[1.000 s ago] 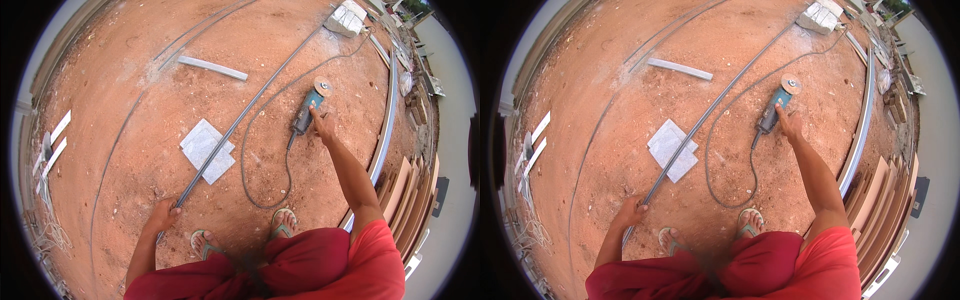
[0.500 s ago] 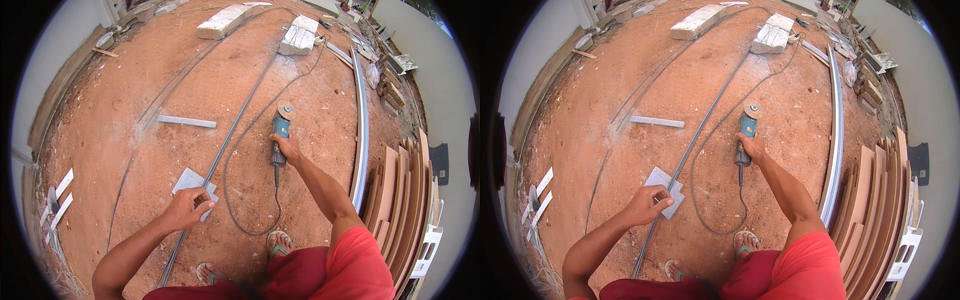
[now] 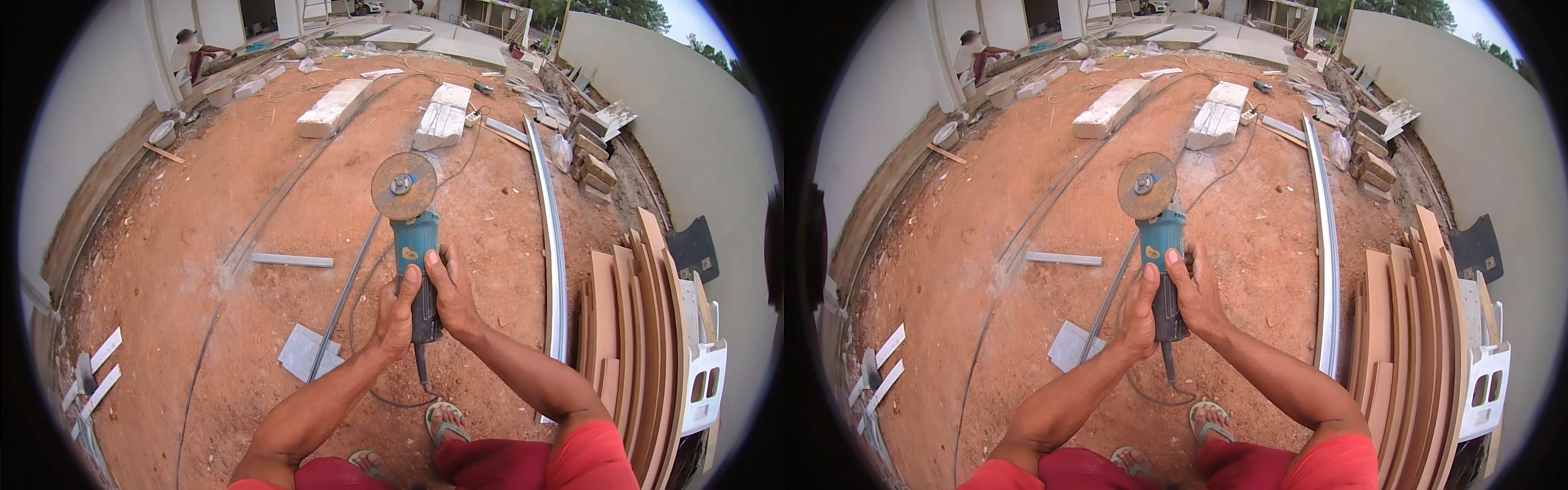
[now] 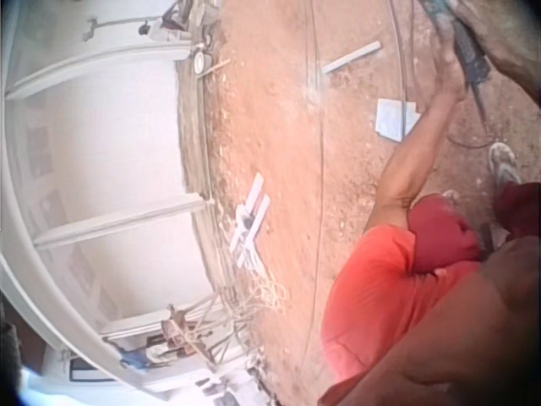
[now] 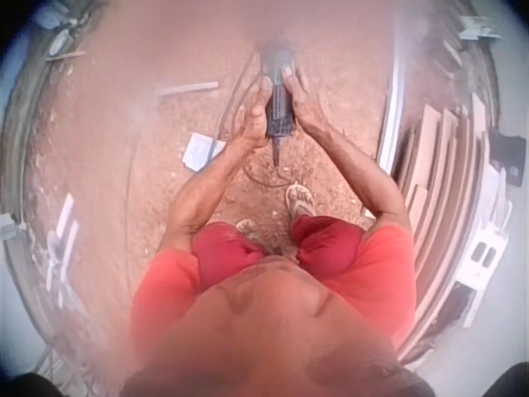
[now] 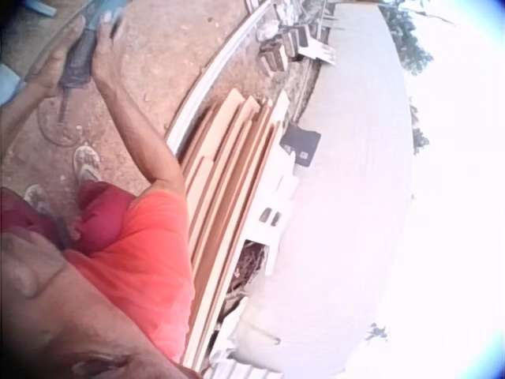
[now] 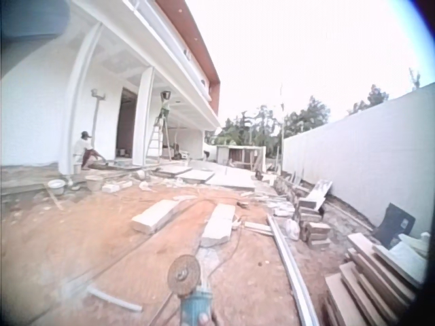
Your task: The person measures and cuts long metal rods using a tape measure and an angle grinder. They repeatedly align the rods, mark cut points, and use the grinder to sever them, creating sparks. The person also moves the cut pieces and repositions the remaining rods for further cutting.
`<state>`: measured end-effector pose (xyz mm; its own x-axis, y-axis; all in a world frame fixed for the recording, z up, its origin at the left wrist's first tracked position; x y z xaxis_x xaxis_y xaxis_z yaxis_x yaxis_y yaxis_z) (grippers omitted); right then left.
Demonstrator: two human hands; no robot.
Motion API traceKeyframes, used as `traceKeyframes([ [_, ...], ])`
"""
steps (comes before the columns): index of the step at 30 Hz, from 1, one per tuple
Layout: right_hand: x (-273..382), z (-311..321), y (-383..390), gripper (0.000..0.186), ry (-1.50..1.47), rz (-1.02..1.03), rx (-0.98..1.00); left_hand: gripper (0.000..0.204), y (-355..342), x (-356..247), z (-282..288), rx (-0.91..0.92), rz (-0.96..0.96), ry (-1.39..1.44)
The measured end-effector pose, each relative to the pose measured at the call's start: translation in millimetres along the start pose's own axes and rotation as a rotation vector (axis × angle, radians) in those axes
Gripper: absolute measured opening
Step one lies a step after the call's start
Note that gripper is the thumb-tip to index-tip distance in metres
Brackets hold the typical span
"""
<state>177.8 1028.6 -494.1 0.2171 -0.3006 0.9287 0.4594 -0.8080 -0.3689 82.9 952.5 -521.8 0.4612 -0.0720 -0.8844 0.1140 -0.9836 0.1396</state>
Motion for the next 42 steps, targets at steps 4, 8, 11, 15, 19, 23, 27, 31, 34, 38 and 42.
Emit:
traceKeyframes([
  [4,34,13,14,0.056,-0.209,-0.388,0.282,0.088,10,18,-1,0.291,0.225,0.235],
  [8,21,27,23,0.059,0.204,-0.05,0.155,0.069,16,39,-13,0.19,0.155,0.001],
  [11,-1,29,36,0.066,0.16,-0.081,0.042,0.052,12,50,-13,0.221,0.209,0.07],
  [15,-44,25,38,0.076,-0.403,-0.413,0.008,0.033,17,62,5,0.26,0.303,0.138],
  [19,-56,25,46,0.081,-0.64,-0.55,0.005,0.03,14,82,19,0.292,0.354,0.157],
  [23,-63,31,46,0.083,-0.666,-0.496,0.072,0.035,10,91,27,0.323,0.37,0.154],
  [27,-60,28,46,0.083,-0.675,-0.506,0.065,0.036,9,87,29,0.337,0.361,0.161],
  [31,-68,24,51,0.084,-0.665,-0.477,0.004,0.029,12,88,32,0.358,0.326,0.184],
  [34,-73,19,61,0.084,-0.704,-0.539,-0.069,0.027,15,94,34,0.368,0.328,0.163],
  [38,-82,21,69,0.083,-0.711,-0.563,-0.144,0.027,19,103,32,0.379,0.38,0.187],
  [42,-88,19,67,0.084,-0.641,-0.532,-0.108,0.027,18,106,32,0.359,0.334,0.181],
])
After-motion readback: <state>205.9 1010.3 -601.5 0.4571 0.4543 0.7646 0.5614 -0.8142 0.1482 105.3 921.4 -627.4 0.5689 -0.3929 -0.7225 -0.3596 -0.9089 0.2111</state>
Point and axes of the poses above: each hand's wrist, its own y-axis away from the middle knuckle, its own z-axis out of the back of the hand, x = y × z, the point moved 3 cm from there along -y, towards the middle knuckle, and after that the axes turned 9 degrees about z, right-handed, at the moved point
